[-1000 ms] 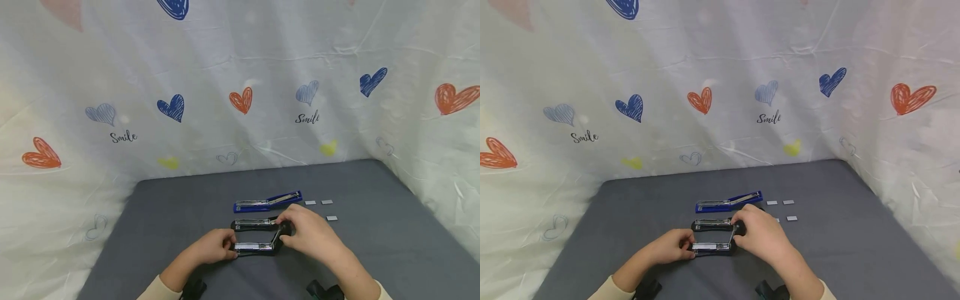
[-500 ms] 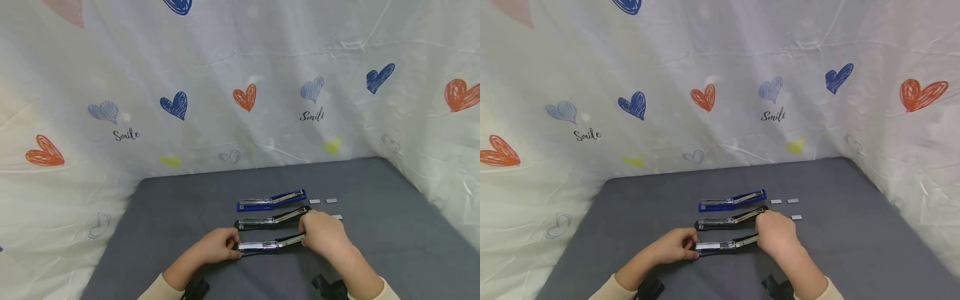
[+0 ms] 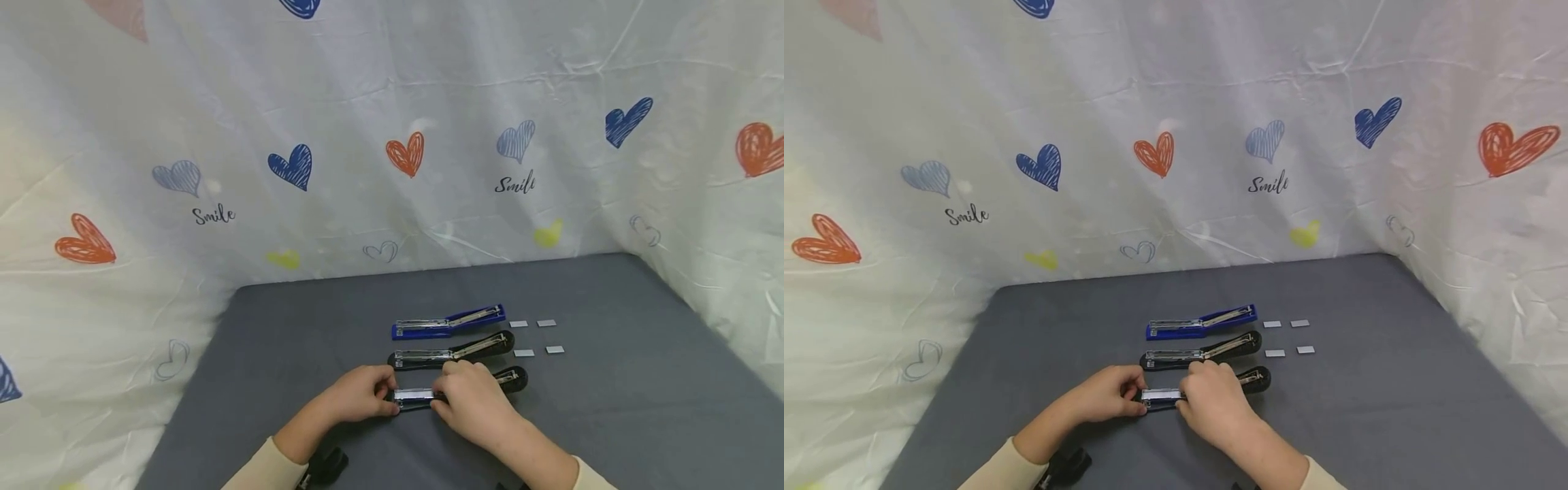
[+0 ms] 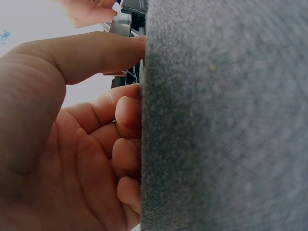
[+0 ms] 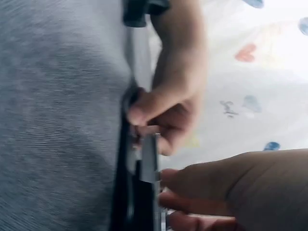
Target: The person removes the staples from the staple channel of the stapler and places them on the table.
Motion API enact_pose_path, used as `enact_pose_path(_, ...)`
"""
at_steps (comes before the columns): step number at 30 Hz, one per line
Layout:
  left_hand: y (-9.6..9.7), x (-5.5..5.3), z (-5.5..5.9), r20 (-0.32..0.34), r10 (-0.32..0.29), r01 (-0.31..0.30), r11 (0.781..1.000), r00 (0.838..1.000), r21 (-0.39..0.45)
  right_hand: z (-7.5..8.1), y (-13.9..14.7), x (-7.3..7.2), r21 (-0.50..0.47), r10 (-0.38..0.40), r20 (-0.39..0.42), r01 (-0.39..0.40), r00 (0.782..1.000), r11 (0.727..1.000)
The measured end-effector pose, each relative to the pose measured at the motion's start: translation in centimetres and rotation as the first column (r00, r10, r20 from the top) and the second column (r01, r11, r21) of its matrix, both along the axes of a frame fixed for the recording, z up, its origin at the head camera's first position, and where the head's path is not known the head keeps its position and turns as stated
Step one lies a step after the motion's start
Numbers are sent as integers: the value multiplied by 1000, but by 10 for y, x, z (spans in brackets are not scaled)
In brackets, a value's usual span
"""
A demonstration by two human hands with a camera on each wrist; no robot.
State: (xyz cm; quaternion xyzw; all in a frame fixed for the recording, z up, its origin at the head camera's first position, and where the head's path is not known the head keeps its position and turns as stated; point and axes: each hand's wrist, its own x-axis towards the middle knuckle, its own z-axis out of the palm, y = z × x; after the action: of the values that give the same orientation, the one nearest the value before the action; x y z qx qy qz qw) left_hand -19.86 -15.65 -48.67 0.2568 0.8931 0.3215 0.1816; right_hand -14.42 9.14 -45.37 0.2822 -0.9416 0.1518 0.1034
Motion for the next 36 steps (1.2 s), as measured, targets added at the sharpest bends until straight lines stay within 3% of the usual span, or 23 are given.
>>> enact_pose_path(5, -1, 0, 3, 0, -12, 12, 1000, 1000, 12, -5, -6, 1, -61, 9, 28, -8, 1000, 998)
enact_pose_path(12, -1, 1, -1, -2, -27, 27, 999, 1000, 26, -12, -13, 5, -58, -78, -9, 78, 997, 995)
enact_pose_path(19, -1, 1, 0, 10, -9, 9, 1000, 1000, 25, -15, -20, 10, -85, -34, 12, 35, 999, 996)
enact_pose_path(27, -1, 0, 1, -4, -12, 12, 1000, 1000, 27, -11, -19, 10, -66, -192, -4, 191, 981, 979)
enact_pose_path(36, -1, 1, -1, 5, -8, 8, 999, 1000, 31, -12, -19, 10, -87, -206, 60, 210, 977, 974)
